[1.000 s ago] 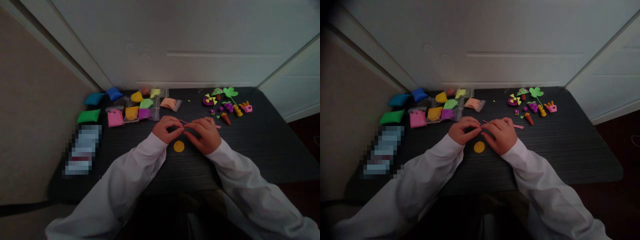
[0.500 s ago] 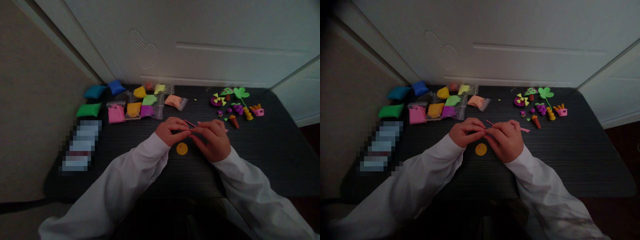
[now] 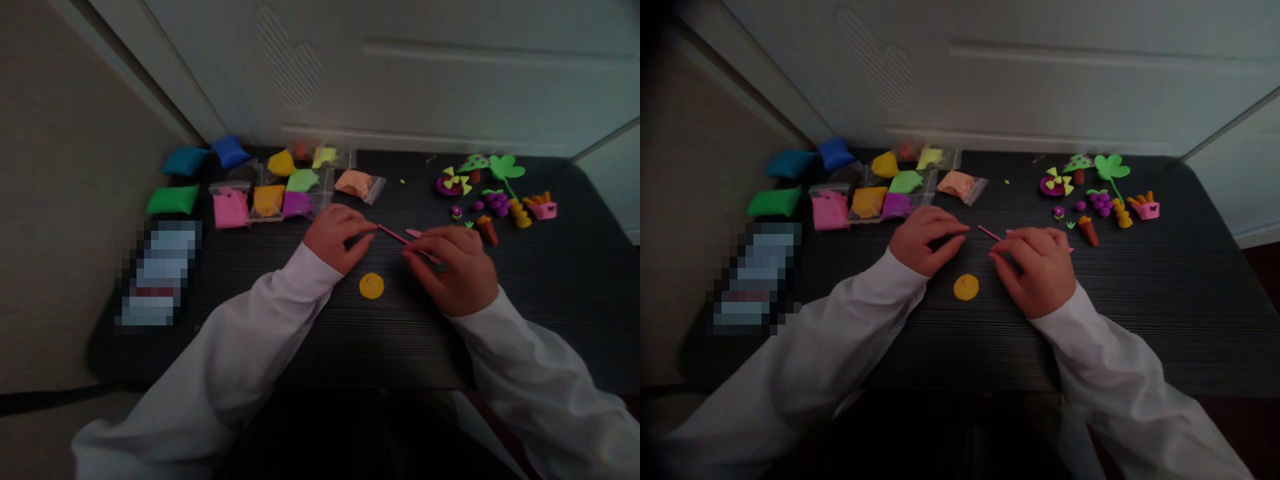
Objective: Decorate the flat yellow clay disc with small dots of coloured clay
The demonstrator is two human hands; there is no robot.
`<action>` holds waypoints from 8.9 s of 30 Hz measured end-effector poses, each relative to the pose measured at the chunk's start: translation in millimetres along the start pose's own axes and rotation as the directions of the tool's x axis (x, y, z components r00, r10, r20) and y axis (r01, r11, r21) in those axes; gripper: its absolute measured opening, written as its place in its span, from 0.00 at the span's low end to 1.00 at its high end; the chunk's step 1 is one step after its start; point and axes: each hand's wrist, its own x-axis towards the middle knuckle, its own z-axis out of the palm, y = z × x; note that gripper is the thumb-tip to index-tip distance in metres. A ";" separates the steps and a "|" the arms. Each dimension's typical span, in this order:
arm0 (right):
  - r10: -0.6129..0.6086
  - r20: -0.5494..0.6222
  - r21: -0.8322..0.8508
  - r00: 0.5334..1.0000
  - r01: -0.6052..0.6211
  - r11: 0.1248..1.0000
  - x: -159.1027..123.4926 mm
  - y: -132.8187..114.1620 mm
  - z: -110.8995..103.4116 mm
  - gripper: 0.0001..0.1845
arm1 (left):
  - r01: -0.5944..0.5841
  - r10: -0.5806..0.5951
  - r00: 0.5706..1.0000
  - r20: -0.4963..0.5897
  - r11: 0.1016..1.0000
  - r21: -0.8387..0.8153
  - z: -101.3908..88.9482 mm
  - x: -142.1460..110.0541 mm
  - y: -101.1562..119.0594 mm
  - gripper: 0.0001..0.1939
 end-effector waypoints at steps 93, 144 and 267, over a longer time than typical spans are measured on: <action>0.509 0.504 0.782 0.698 -0.619 0.074 -1.0 9.9 -34.1 0.12 | -0.052 0.004 0.989 0.146 0.945 0.323 5.4 -1.3 -19.5 0.11; 0.098 0.347 -0.249 0.933 -0.009 0.968 -36.3 -19.0 -2.0 0.19 | -0.087 0.042 0.989 0.145 0.946 0.314 6.9 -2.0 -22.1 0.12; 0.099 0.205 -0.095 0.974 -0.081 0.992 -8.7 -8.3 5.5 0.05 | -0.073 0.012 0.982 0.189 0.945 0.318 5.6 -0.6 -19.5 0.12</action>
